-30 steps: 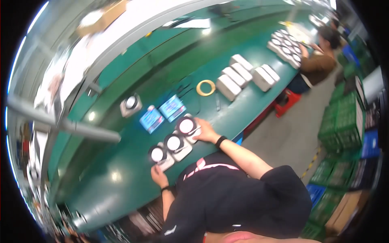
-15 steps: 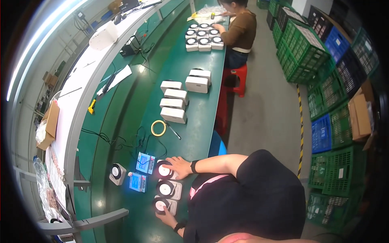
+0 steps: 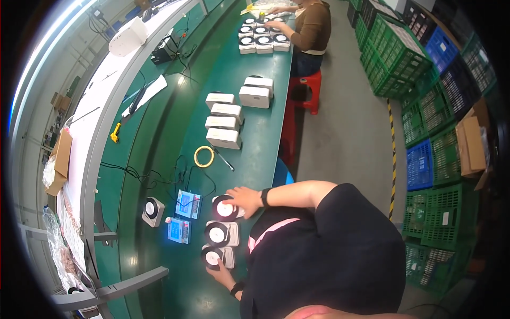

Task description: The person places speakers onto testing devices, presses buttons to test them, and moves the tested speakers to the side. They then pick up white boxes from a stack, place the speakers inside them, and set the boxes aside.

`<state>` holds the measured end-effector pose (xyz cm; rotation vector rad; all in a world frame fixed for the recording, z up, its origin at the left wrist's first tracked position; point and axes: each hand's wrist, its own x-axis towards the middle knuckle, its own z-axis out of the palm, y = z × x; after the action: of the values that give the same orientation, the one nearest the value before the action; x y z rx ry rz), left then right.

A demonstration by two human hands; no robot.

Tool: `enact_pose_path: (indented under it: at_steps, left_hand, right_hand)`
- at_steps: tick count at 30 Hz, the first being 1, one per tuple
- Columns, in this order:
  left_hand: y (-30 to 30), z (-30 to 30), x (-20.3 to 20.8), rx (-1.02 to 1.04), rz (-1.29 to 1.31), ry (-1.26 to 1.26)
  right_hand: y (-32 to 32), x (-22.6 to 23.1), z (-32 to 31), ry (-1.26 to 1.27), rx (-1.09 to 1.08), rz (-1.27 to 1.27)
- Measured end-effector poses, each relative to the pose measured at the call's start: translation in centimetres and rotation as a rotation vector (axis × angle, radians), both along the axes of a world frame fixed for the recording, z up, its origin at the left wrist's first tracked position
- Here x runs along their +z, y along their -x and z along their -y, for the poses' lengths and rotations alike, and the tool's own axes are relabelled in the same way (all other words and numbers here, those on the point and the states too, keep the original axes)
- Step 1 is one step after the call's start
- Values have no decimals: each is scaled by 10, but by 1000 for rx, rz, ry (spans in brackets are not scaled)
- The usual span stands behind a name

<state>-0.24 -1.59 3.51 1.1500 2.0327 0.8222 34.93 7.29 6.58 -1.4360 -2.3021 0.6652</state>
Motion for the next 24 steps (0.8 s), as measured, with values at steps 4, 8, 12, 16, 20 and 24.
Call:
enact_pose_path:
  at_steps: [4,8,12,16,20,24]
  left_hand:
    - [-42,-4,30,-16,172,86]
    - [-70,-21,37,-94,268,148]
    - [-61,-40,-6,-311,299,40]
    - [-80,-38,15,-369,475,153]
    - [-73,-27,20,-309,492,154]
    - [-34,-11,16,-90,520,127]
  right_hand:
    - [-63,-2,26,15,-35,12]
    - [-88,2,52,11,-184,-6]
    - [-89,2,58,-35,-309,-103]
    - [-104,-11,53,-108,-540,-258]
    - [-141,-28,26,-98,-803,-485]
    - [-188,-33,-4,-155,-933,-481]
